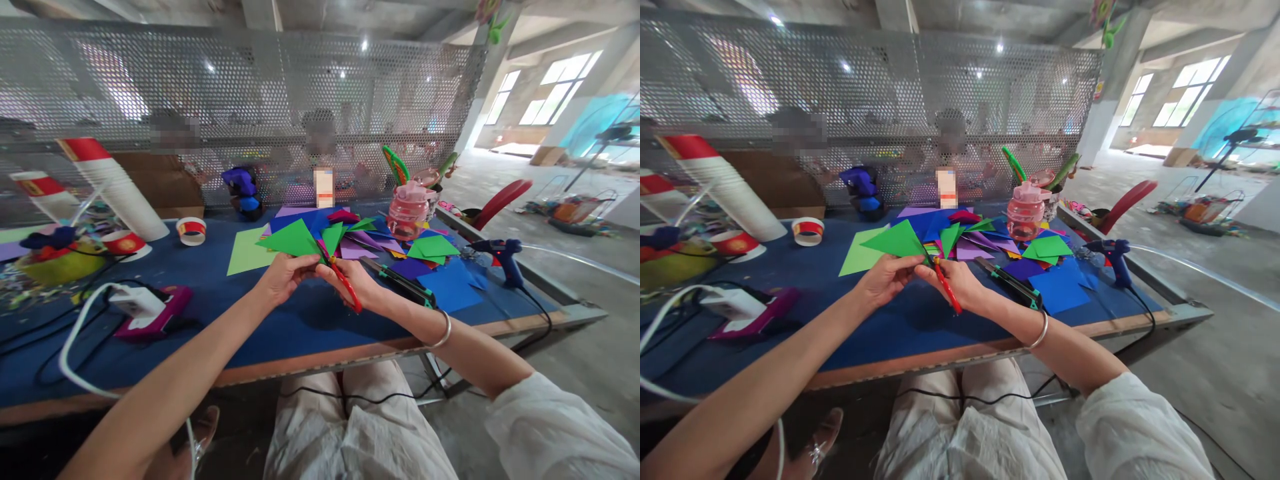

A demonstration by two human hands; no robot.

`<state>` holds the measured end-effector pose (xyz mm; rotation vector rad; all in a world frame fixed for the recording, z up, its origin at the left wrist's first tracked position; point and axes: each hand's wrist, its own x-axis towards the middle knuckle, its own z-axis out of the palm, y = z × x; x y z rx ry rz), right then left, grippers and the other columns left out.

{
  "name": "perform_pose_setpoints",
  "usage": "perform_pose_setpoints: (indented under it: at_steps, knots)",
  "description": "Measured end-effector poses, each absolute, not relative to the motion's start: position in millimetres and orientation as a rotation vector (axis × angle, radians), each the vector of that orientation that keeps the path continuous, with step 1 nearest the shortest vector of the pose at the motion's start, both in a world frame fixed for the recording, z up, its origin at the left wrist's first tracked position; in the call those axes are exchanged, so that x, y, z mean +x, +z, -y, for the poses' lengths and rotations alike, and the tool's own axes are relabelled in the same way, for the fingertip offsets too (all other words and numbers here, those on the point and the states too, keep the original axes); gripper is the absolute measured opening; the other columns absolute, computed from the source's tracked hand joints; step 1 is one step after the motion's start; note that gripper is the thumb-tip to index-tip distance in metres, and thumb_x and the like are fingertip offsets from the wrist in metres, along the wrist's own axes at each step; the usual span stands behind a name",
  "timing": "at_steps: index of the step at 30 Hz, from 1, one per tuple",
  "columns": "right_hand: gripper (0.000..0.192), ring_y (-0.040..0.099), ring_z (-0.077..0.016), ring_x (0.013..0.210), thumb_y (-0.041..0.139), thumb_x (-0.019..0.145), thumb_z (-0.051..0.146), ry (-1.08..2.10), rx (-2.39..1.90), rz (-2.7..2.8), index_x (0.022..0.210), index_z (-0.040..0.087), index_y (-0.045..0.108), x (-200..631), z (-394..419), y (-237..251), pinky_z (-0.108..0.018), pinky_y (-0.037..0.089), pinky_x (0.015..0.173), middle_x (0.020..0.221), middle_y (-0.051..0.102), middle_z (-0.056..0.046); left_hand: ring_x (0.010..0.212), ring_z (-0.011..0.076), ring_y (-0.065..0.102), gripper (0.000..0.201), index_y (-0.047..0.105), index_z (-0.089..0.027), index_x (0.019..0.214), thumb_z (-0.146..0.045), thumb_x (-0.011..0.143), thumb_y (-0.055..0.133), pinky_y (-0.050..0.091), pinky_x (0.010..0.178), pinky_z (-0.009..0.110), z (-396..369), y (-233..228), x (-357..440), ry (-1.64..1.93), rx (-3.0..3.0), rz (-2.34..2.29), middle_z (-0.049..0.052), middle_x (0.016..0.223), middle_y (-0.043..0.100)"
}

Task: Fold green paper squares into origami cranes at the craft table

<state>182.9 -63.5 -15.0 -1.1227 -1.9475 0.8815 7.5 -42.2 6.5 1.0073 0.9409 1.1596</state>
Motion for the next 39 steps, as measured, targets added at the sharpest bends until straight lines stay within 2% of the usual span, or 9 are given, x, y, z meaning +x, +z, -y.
perform_pose_setpoints:
  at_steps: [11,26,31,35,37,39]
  knots:
    - [0.059,0.049,-0.0116,0.05,0.044,0.094,0.079,0.862,-1.091,1.943,0.071,0.024,0.042,182,65,-16,-0.023,0.033,0.048,0.052,0.044,0.005,0.061,0.0163,0.068,0.012,0.075,-0.013,0.06,-0.017,0.058,0.086,0.06,0.07,0.028,43,5,7,1.137,1.002,-0.949,0.005,0.065,0.074]
    - [0.064,0.047,-0.0106,0.048,0.043,0.091,0.084,0.864,-1.085,1.95,0.069,0.024,0.042,182,60,-21,-0.023,0.031,0.048,0.051,0.046,0.004,0.06,0.0157,0.068,0.014,0.076,-0.013,0.06,-0.018,0.057,0.088,0.059,0.068,0.027,44,4,9,1.129,1.001,-0.938,0.005,0.064,0.075]
    - [0.062,0.049,-0.0112,0.046,0.044,0.092,0.082,0.905,-1.084,1.907,0.069,0.024,0.043,179,58,-23,-0.023,0.035,0.048,0.049,0.048,0.004,0.062,0.0172,0.069,0.011,0.077,-0.012,0.062,-0.017,0.06,0.086,0.059,0.069,0.028,43,3,8,1.132,1.011,-0.943,0.007,0.066,0.076]
    - [0.06,0.049,-0.0124,0.05,0.043,0.095,0.076,0.693,-1.205,1.933,0.067,0.023,0.046,187,51,-9,-0.024,0.034,0.05,0.052,0.049,0.003,0.064,0.0177,0.071,0.009,0.077,-0.012,0.065,-0.016,0.063,0.085,0.058,0.067,0.028,39,4,5,1.158,1.023,-0.957,0.009,0.069,0.077]
    - [0.056,0.046,-0.0123,0.053,0.053,0.091,0.073,0.635,-1.237,1.939,0.068,0.022,0.048,201,50,5,-0.025,0.031,0.052,0.055,0.049,0.003,0.063,0.0173,0.071,0.01,0.076,-0.012,0.065,-0.016,0.064,0.085,0.058,0.066,0.027,37,6,4,1.173,1.024,-0.967,0.008,0.067,0.076]
    - [0.047,0.048,-0.0127,0.058,0.066,0.086,0.065,0.579,-1.269,1.967,0.073,0.021,0.055,223,54,20,-0.026,0.032,0.056,0.063,0.058,0.002,0.062,0.0167,0.07,0.01,0.075,-0.012,0.064,-0.015,0.065,0.085,0.058,0.065,0.027,36,7,4,1.18,1.015,-0.977,0.007,0.066,0.075]
